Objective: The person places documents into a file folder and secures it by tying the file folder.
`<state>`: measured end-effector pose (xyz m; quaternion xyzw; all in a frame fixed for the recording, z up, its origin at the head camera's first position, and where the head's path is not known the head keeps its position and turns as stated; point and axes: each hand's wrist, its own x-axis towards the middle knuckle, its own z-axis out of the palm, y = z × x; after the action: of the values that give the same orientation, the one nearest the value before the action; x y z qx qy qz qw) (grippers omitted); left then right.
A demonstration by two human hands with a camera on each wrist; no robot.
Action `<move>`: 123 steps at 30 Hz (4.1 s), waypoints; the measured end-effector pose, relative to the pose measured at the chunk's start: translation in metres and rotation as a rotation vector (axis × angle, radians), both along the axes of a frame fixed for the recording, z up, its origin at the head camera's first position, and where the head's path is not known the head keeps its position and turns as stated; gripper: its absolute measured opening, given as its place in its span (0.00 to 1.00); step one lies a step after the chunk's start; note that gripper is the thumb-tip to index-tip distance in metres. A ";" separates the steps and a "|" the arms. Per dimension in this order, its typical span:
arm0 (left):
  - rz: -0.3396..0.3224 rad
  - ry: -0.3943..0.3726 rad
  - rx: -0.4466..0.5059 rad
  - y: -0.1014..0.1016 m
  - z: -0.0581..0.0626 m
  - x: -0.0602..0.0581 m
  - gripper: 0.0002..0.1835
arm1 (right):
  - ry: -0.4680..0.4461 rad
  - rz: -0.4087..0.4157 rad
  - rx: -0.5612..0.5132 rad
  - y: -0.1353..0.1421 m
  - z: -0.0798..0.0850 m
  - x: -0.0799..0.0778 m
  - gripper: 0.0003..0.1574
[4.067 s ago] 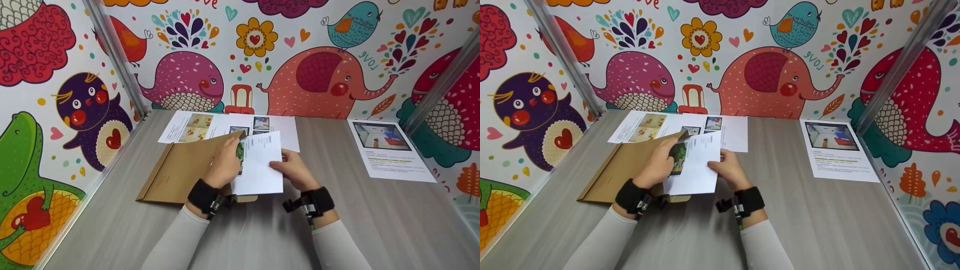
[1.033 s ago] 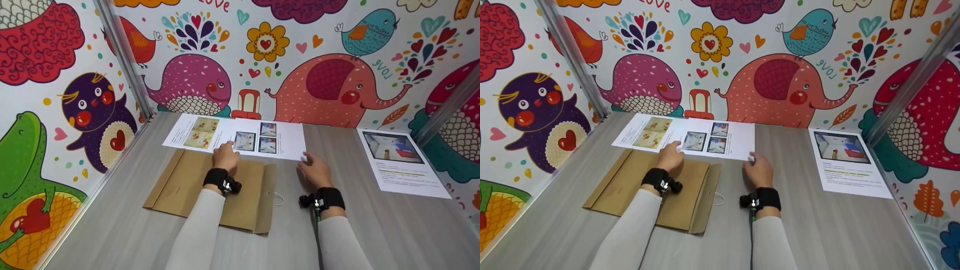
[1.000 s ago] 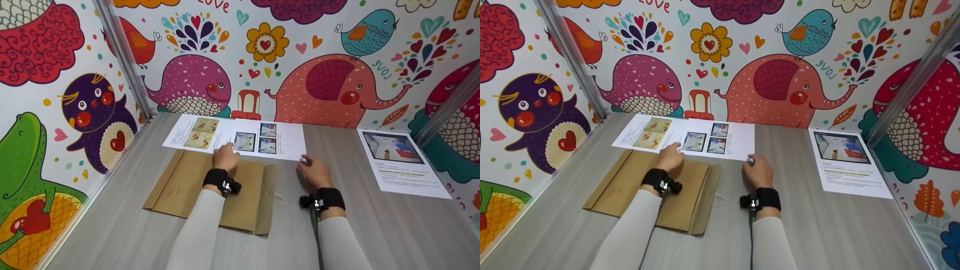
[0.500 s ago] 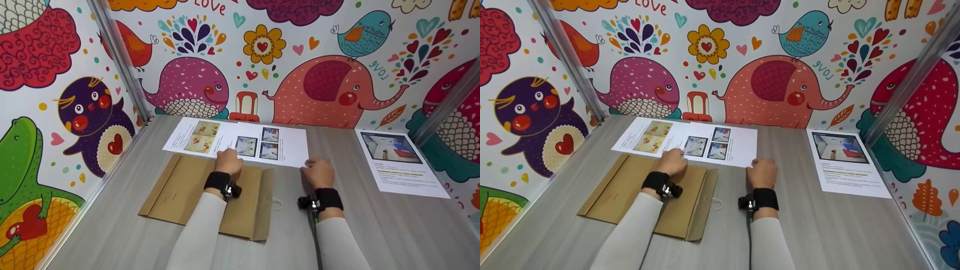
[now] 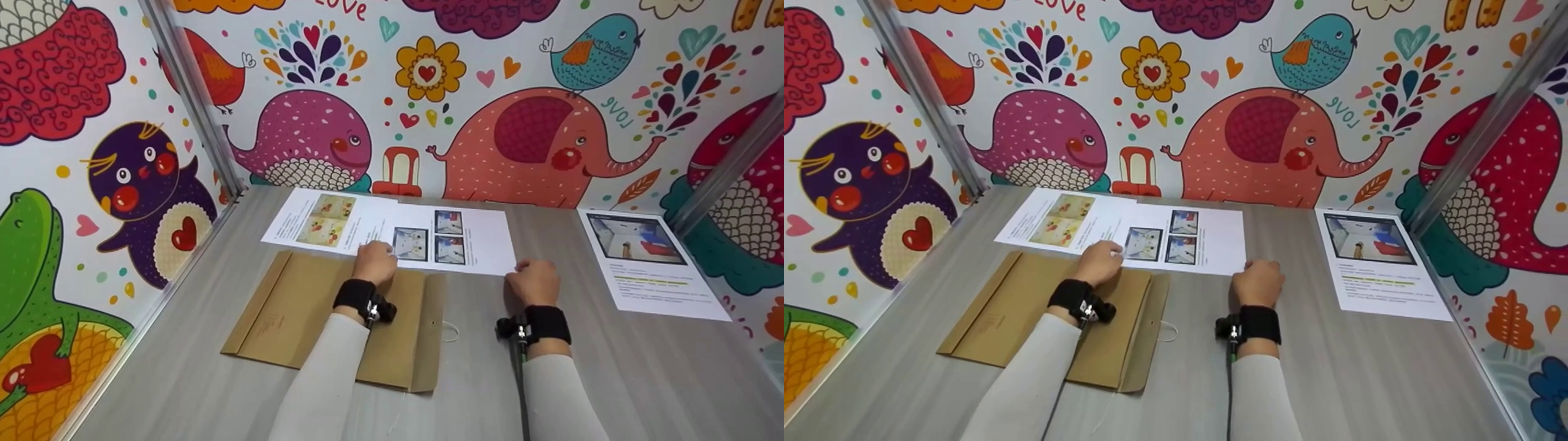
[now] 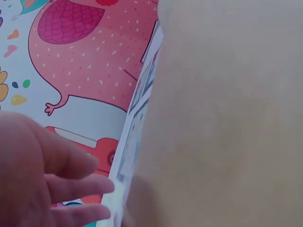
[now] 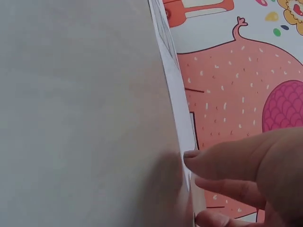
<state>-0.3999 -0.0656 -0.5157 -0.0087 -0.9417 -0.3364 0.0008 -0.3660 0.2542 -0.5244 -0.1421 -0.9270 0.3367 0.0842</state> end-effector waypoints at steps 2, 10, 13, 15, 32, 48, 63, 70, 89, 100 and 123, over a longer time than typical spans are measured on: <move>-0.007 -0.003 0.011 0.002 -0.002 0.000 0.16 | -0.030 0.012 -0.018 -0.002 0.000 -0.002 0.26; -0.002 -0.033 -0.055 0.013 0.001 0.003 0.16 | -0.073 0.037 -0.005 -0.007 0.001 -0.005 0.37; -0.025 -0.034 -0.108 0.017 0.001 0.006 0.15 | -0.081 0.036 -0.025 -0.009 0.001 -0.004 0.39; -0.049 -0.038 -0.147 0.020 0.001 0.007 0.15 | -0.088 0.041 -0.040 -0.011 0.002 -0.003 0.40; 0.033 0.075 0.092 0.028 -0.001 0.009 0.13 | -0.162 0.078 -0.075 -0.014 0.010 -0.006 0.40; 0.348 -0.001 0.848 0.028 -0.006 -0.006 0.25 | -0.257 0.166 -0.071 -0.006 0.013 -0.004 0.24; 0.263 -0.083 1.167 0.022 -0.003 -0.001 0.21 | -0.237 0.184 -0.081 0.007 0.012 -0.001 0.19; 0.359 -0.064 0.811 0.017 0.000 0.000 0.25 | -0.192 0.173 -0.101 0.011 0.012 0.003 0.20; -0.035 0.037 1.080 -0.033 0.067 0.011 0.28 | 0.031 0.095 -0.482 0.021 0.039 0.003 0.34; -0.400 -0.016 0.905 -0.035 0.094 0.027 0.30 | 0.042 0.538 -0.538 0.011 0.070 0.016 0.45; 0.310 0.074 1.234 0.019 0.064 0.016 0.32 | 0.342 0.121 -1.447 -0.026 0.087 0.011 0.21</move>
<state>-0.3840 -0.0469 -0.4514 0.1181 -0.5643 -0.8124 0.0869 -0.3547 0.2284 -0.4377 -0.0562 -0.4541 0.8842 0.0942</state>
